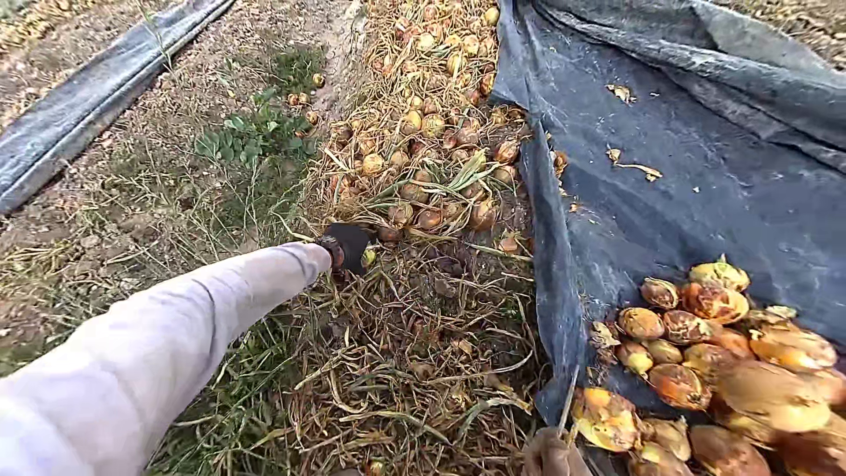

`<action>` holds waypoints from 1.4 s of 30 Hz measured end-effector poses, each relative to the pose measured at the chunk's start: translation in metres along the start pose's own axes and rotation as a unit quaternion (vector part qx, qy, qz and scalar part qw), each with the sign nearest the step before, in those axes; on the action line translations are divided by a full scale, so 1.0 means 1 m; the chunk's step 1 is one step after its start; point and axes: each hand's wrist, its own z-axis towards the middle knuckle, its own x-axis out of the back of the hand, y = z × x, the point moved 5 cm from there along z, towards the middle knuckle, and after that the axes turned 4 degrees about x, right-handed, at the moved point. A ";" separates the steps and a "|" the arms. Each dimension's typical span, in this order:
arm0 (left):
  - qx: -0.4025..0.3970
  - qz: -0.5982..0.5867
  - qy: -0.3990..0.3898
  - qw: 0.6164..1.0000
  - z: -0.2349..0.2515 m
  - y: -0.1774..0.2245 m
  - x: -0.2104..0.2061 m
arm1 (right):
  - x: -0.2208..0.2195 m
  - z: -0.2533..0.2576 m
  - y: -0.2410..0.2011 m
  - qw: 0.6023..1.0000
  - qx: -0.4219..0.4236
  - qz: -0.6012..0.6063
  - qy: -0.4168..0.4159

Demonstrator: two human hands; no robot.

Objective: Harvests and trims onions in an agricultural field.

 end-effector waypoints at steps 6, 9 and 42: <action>-0.149 -0.193 -0.060 0.968 -0.092 0.039 0.012 | -0.036 -0.014 0.007 0.993 -0.107 -0.037 -0.009; -0.293 -0.407 -0.115 0.857 -0.180 0.090 0.036 | -0.054 -0.019 -0.002 0.994 -0.103 -0.032 -0.021; -0.176 -0.160 0.078 0.968 -0.093 0.084 0.026 | -0.004 -0.004 -0.028 0.992 0.040 0.033 0.118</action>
